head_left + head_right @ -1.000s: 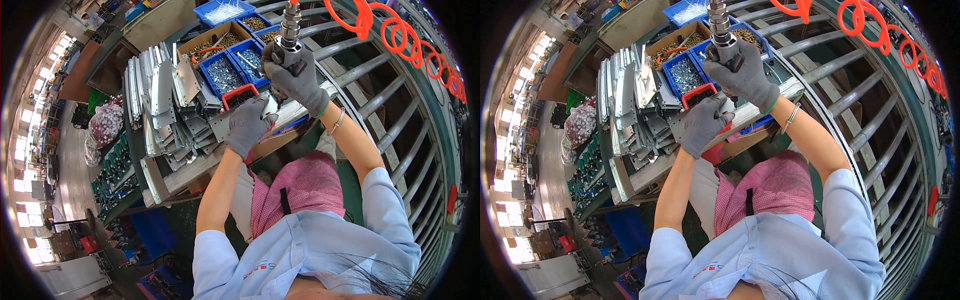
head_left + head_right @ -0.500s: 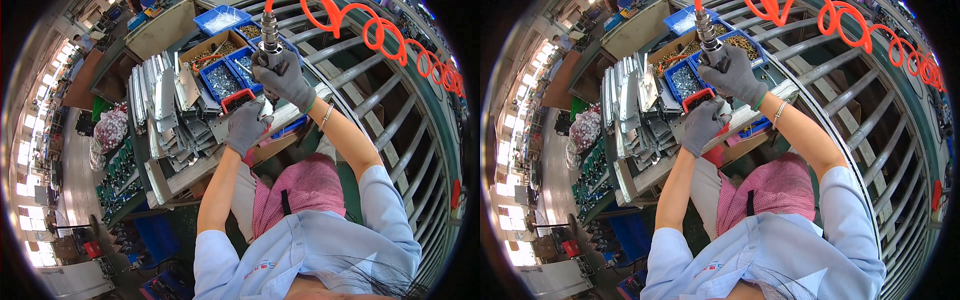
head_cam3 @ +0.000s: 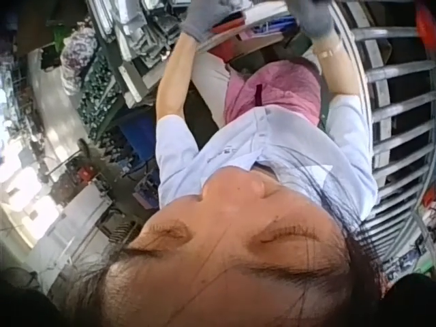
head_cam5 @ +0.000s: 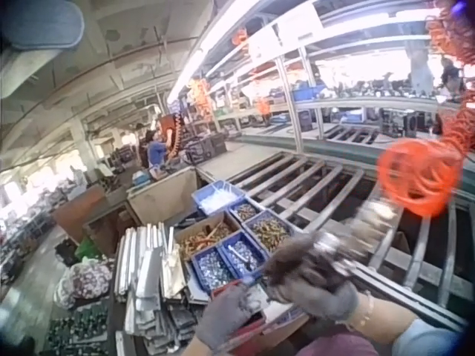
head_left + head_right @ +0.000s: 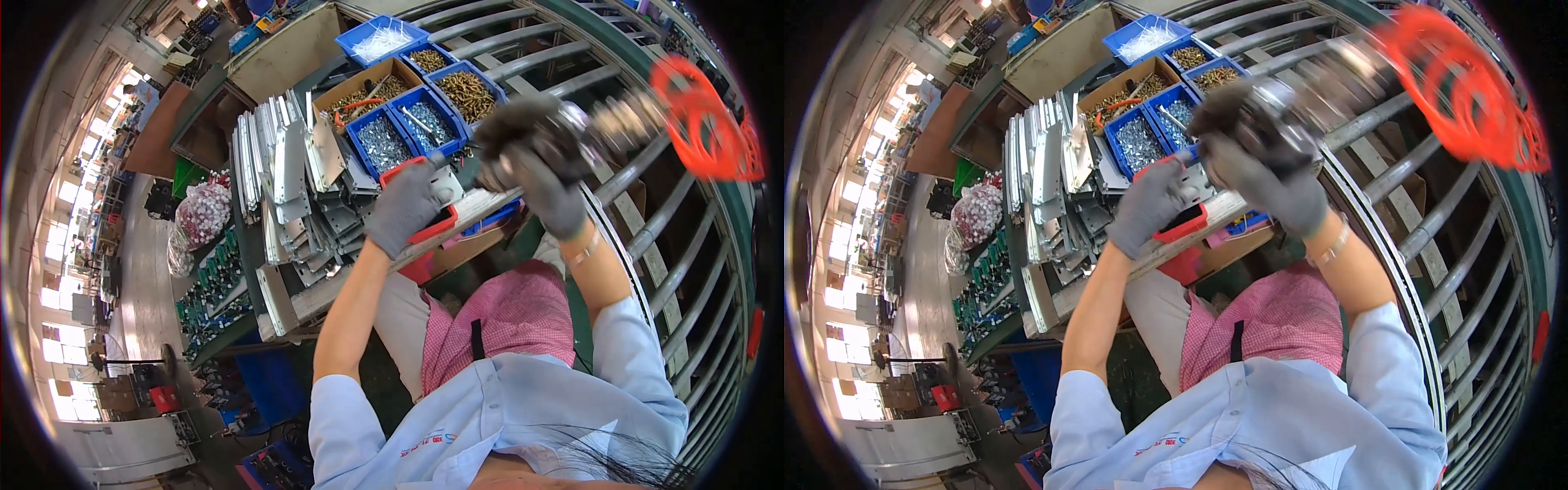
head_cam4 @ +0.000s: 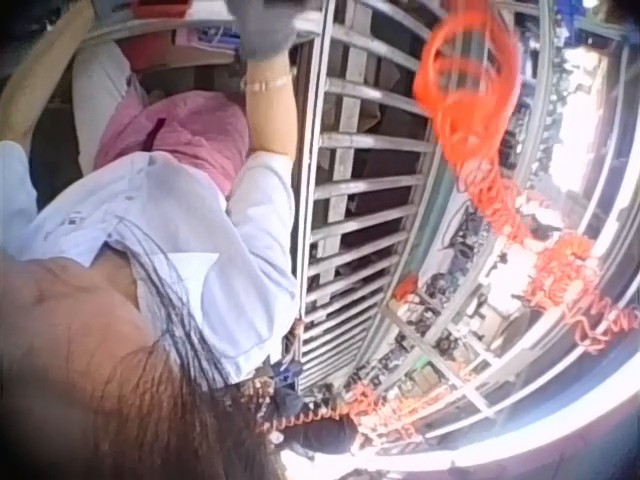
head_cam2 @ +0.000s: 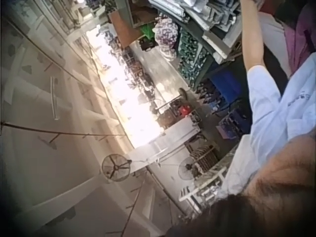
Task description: The person assembles metal components by repeatedly attaching screws to a pneumatic screwdriver and driving them into metal plates.
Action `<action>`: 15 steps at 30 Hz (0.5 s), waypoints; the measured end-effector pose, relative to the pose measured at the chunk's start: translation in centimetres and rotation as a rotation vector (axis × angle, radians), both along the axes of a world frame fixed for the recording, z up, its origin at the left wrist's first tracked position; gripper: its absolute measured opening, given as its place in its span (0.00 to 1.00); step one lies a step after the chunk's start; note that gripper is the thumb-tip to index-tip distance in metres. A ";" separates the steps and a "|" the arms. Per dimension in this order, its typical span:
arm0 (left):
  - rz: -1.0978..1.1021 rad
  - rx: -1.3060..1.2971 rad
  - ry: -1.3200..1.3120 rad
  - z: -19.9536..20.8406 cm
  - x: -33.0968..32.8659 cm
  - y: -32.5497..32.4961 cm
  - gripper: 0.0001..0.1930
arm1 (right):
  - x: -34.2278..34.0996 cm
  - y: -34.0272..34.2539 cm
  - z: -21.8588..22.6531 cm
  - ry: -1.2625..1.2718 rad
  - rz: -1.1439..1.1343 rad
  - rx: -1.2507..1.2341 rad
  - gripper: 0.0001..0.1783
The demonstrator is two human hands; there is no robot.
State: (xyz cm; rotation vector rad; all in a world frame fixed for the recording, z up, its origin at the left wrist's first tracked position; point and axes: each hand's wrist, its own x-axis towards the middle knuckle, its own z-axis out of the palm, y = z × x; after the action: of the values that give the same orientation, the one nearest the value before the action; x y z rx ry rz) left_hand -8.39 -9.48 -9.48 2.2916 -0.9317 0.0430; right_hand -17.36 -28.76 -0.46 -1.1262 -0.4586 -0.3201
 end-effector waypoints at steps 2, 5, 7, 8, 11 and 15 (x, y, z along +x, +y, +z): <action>0.176 0.203 -0.354 2.4 2.0 0.0 0.30 | -2.5 -1.5 0.1 -0.341 -0.067 -0.145 0.19; 0.384 0.661 -0.570 3.8 6.2 -0.2 0.30 | -5.4 -2.0 -1.4 -0.374 -0.178 -0.053 0.14; 0.406 0.820 -0.440 2.4 8.4 -0.2 0.26 | -6.5 -2.8 -2.5 -0.417 -0.276 -0.099 0.15; 0.419 0.961 -0.307 1.3 9.7 -0.4 0.22 | -7.4 -2.9 -2.6 -0.398 -0.350 -0.105 0.16; 0.374 1.348 -0.316 -3.2 14.3 0.6 0.09 | -10.0 -3.3 -4.3 -0.201 -0.424 0.012 0.22; 0.307 1.060 -0.422 0.7 12.2 -2.2 0.10 | -11.5 -5.4 -5.2 -0.166 -0.501 0.093 0.25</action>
State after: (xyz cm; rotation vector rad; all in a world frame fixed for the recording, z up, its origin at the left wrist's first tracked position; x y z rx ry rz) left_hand 3.84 -11.72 -8.83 3.5020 -0.9033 0.2144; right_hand -28.88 -34.19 -5.66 -1.1184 -0.2970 -0.8695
